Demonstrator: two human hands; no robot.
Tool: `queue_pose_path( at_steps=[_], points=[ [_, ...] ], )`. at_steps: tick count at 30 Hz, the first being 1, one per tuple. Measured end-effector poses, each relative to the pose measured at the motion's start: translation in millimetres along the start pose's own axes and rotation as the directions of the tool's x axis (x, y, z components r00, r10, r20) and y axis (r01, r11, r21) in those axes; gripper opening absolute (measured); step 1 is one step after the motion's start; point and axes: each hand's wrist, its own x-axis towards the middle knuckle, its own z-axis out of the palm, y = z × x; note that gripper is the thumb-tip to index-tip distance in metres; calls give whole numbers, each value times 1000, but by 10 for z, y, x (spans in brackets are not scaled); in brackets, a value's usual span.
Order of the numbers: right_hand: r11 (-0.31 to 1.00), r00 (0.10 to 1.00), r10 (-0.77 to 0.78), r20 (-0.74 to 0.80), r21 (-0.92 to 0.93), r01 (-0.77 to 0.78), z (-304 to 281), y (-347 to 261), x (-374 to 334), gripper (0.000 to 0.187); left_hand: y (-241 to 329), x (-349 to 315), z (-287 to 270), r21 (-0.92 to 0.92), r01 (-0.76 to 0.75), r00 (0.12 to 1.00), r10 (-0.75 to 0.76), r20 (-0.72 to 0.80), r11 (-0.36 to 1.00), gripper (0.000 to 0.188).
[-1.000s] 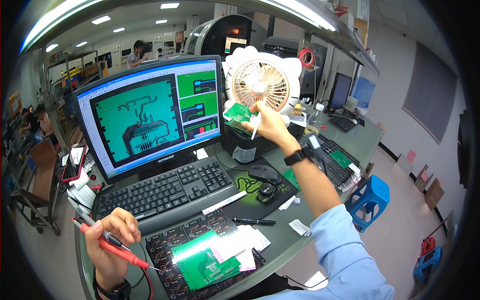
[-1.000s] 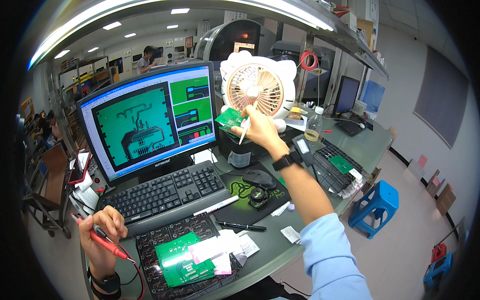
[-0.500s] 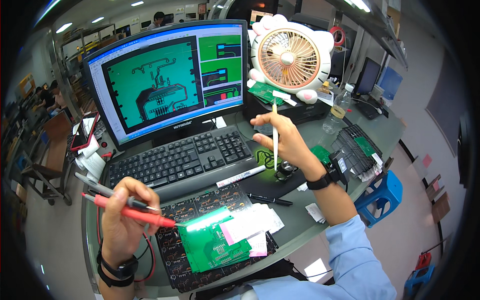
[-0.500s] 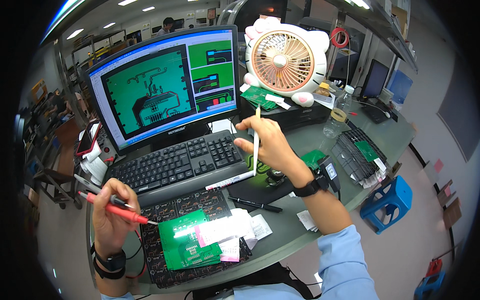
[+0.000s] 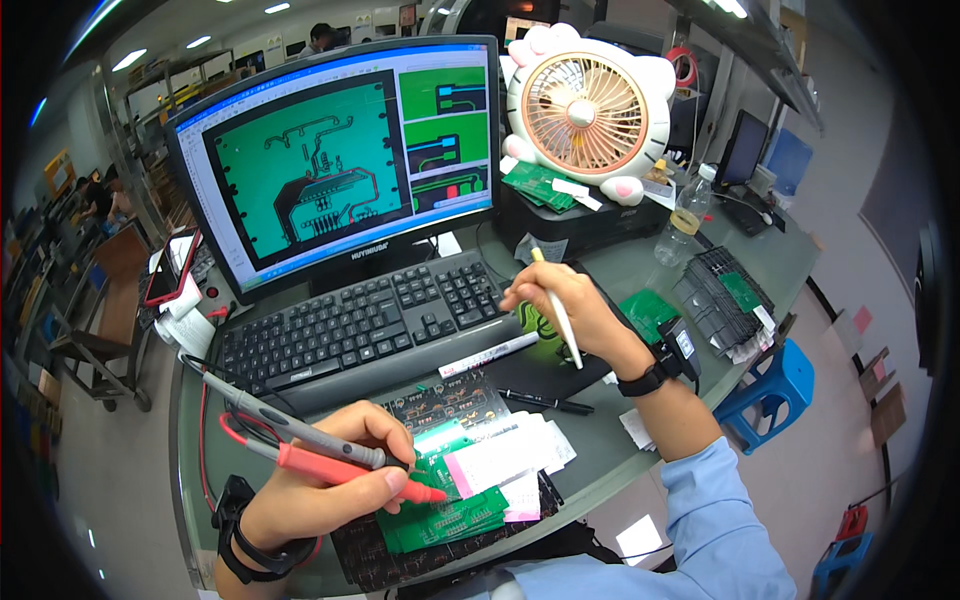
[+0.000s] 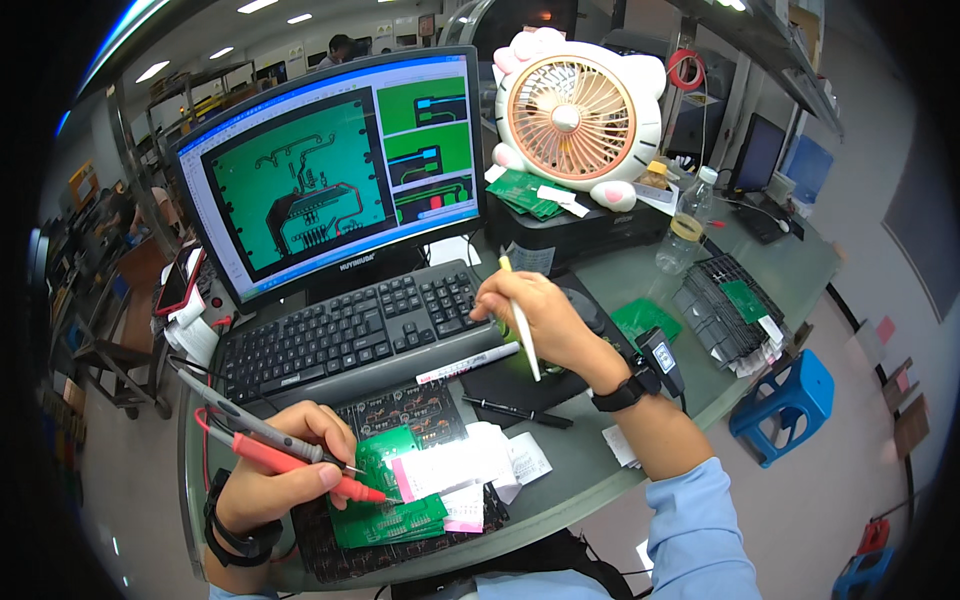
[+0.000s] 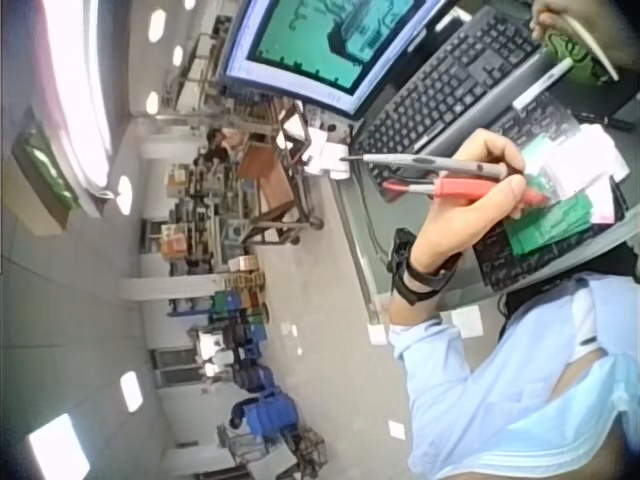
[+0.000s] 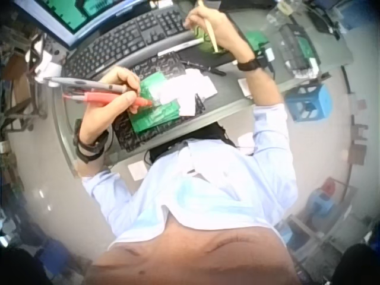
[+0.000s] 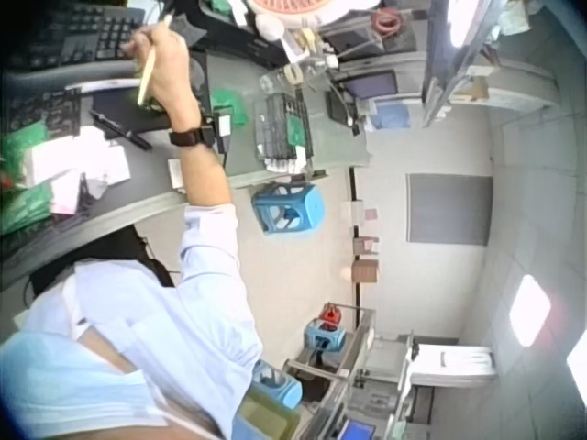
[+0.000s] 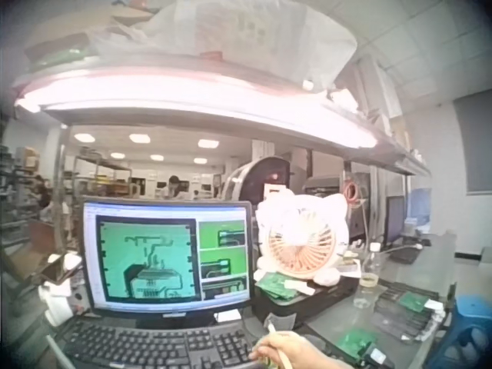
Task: Testing a circuit board using a multimeter and specialized testing tools while monitoring a computer display.
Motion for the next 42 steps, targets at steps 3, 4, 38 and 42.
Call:
queue_pose_path(
  at_steps=[3,4,38,42],
  points=[
    [980,982,-182,41,-68,184,62,104,148,13,-9,3,-1,11,41,999,-41,-9,999,18],
    [975,977,-207,43,-69,209,68,122,216,13,9,-16,16,20,37,999,-37,-3,999,18],
    [947,969,179,169,-297,-123,13,330,258,17,-183,-30,-621,-32,-430,828,381,-411,902,18],
    [992,967,112,227,26,-121,-131,-292,352,20,-558,-77,-1041,82,-366,742,344,-576,927,24]
  ],
)
